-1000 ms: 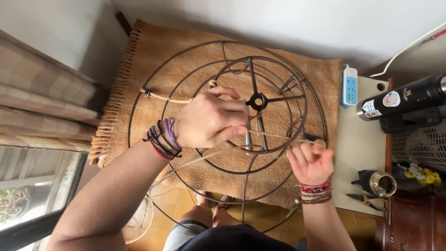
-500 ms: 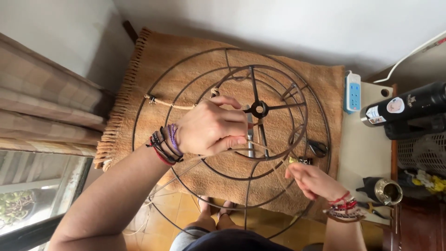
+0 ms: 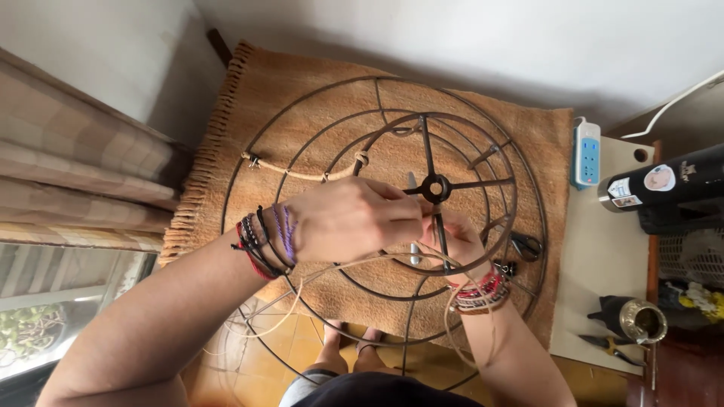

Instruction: Weaving rope around a metal lampshade frame to create a decorative cover

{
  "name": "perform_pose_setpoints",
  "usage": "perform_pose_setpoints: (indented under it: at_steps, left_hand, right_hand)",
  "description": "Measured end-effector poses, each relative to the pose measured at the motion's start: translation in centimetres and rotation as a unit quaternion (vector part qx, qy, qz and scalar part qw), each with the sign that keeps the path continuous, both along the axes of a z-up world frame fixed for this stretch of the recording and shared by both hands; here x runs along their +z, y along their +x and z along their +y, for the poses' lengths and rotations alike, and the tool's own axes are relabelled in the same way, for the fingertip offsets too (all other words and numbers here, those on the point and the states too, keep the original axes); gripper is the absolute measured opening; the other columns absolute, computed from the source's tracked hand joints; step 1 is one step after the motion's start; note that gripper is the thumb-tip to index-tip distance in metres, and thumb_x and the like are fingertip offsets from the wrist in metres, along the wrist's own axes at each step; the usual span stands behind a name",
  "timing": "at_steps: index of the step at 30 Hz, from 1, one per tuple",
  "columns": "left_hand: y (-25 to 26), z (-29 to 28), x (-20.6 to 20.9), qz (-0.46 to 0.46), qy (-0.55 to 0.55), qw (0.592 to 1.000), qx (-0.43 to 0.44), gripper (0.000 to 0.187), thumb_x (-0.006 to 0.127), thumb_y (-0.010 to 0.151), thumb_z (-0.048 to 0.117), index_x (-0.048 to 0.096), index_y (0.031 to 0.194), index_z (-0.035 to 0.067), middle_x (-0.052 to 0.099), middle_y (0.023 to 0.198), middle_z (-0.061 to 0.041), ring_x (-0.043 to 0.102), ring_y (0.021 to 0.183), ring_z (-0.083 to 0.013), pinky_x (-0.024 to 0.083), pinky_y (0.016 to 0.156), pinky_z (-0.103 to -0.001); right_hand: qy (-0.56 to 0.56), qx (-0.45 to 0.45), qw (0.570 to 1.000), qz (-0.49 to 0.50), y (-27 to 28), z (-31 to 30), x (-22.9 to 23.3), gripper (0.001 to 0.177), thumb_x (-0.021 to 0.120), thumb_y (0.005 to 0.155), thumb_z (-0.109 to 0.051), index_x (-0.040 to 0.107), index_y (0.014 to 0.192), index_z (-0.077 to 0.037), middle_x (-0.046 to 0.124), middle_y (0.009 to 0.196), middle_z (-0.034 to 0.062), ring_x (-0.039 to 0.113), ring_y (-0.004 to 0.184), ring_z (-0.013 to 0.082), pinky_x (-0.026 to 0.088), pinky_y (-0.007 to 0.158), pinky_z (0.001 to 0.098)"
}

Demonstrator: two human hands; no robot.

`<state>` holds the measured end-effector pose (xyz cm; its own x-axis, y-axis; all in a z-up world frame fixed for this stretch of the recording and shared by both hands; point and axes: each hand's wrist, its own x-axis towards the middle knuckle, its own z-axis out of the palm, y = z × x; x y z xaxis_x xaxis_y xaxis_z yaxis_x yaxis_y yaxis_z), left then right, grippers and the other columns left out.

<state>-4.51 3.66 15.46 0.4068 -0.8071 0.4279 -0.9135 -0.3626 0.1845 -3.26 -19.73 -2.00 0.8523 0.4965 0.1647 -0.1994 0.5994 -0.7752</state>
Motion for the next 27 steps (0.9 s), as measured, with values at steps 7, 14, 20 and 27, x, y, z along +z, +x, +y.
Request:
perform_pose_setpoints:
  at_steps: [7, 14, 20, 27]
  left_hand:
    - [0.1, -0.6, 2.9, 0.021, 0.162, 0.986, 0.009, 0.009, 0.064, 0.096, 0.013, 0.068, 0.094, 0.021, 0.077, 0.101, 0.006, 0.078, 0.086, -0.0094, 0.046, 0.117, -0.04]
    - [2.7, -3.0, 0.6, -0.123, 0.057, 0.989, 0.064, 0.023, 0.081, 0.085, 0.033, 0.075, 0.108, 0.031, 0.063, 0.128, 0.007, 0.054, 0.127, -0.0177, 0.041, 0.11, -0.037]
    - [3.6, -3.5, -1.1, -0.053, 0.05, 0.997, 0.015, 0.042, 0.063, 0.09, 0.061, 0.069, 0.092, 0.019, 0.067, 0.091, 0.006, 0.071, 0.104, -0.0175, 0.06, 0.101, -0.035]
    - [4.2, -3.4, 0.0, -0.017, 0.071, 0.997, 0.013, 0.045, 0.07, 0.08, 0.06, 0.069, 0.096, 0.017, 0.065, 0.093, 0.005, 0.072, 0.103, -0.0205, 0.062, 0.098, -0.039]
  right_hand:
    - [-0.004, 0.024, 1.0, -0.006, 3.2, -2.2, -7.0, 0.032, 0.064, 0.086, 0.003, 0.07, 0.118, 0.007, 0.07, 0.108, 0.0346, 0.065, 0.104, 0.0468, 0.049, 0.099, 0.0632]
    - [-0.06, -0.03, 0.996, -0.055, 2.8, -3.7, -7.1, 0.024, 0.065, 0.088, -0.005, 0.07, 0.109, 0.005, 0.071, 0.101, 0.0312, 0.067, 0.1, 0.0438, 0.051, 0.095, 0.058]
    - [-0.107, -0.071, 0.987, -0.095, 2.5, -4.8, -8.2, 0.021, 0.066, 0.089, -0.012, 0.071, 0.102, 0.004, 0.072, 0.095, 0.0284, 0.069, 0.096, 0.0412, 0.052, 0.092, 0.0536]
    - [-0.153, -0.111, 0.971, -0.147, 2.9, -4.7, -9.3, 0.022, 0.067, 0.091, -0.019, 0.071, 0.094, 0.002, 0.073, 0.087, 0.025, 0.071, 0.091, 0.0381, 0.054, 0.087, 0.0484]
